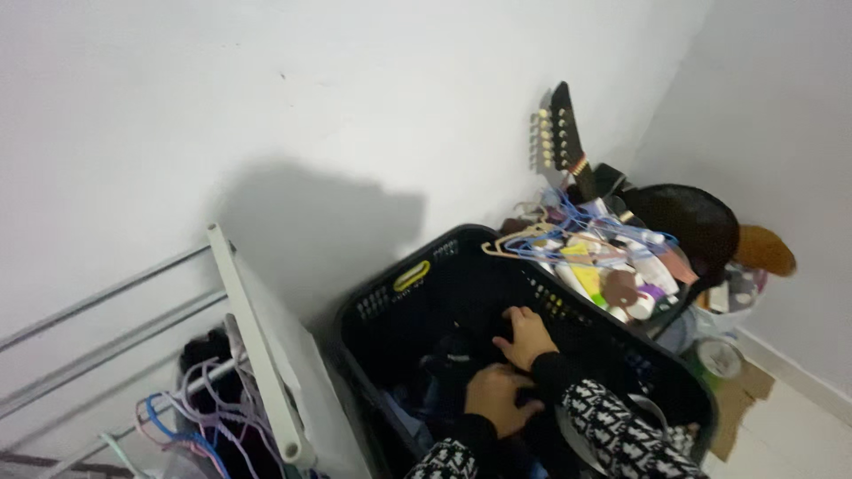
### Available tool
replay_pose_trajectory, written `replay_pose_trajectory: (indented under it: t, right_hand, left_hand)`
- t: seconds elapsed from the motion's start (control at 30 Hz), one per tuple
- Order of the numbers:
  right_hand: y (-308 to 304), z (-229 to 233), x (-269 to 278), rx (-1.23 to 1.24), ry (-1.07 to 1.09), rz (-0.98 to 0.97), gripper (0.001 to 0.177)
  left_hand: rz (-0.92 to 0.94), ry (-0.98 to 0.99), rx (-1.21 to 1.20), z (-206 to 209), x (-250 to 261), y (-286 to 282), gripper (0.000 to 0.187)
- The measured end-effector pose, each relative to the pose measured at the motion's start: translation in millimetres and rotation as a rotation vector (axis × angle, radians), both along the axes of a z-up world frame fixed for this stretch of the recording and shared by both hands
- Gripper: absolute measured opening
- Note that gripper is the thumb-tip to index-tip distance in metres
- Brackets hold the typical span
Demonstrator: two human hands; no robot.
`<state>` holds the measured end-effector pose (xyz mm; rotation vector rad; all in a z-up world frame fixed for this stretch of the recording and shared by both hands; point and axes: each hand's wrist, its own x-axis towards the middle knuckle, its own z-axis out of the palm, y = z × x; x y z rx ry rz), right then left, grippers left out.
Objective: The person takes clothes from a laundry basket, places them on hangers, and hangs them on a clothes rack. The person handles a black t-shirt and a gray jacket, placing each on a hanger and then hanging them on the rack.
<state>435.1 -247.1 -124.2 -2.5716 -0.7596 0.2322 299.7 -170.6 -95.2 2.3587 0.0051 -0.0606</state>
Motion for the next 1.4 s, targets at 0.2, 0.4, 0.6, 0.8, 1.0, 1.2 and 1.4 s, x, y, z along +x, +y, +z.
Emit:
replay_pose_trajectory:
  t: [0.2, 0.4, 0.6, 0.8, 1.0, 1.2, 1.4]
  right_hand:
    - [35, -8, 11, -0.154, 0.136, -0.102, 0.122]
    - [30, -25, 19, -0.189, 0.086, -0.051, 0.064]
    - [-19, 9, 42, 0.423, 0.514, -0.056, 0.044]
    - [-118, 60, 74, 0.730, 0.630, -0.240, 0.043]
    - [-213, 100, 53, 0.901, 0.711, -0.474, 0.045]
    - [-294, 81, 37, 0.275, 0.437, -0.567, 0.051]
    - [-381, -8, 52, -0.039, 0.075, -0.537, 0.044]
  left_hand:
    - [0.521, 0.196, 0.084, -20, 14, 57, 0.031]
    - [0.597, 0.287, -0.086, -27, 23, 70, 0.058]
    - [0.561, 0.071, -0.192, 7, 31, 58, 0.109]
    - [0.232, -0.209, -0.317, 47, 45, 36, 0.134]
    - [0.239, -0.268, -0.098, 42, 68, 2, 0.034]
    - [0.127, -0.281, -0.113, 53, 74, -12, 0.028]
    - [0.057, -0.290, -0.002, 63, 46, -1, 0.026]
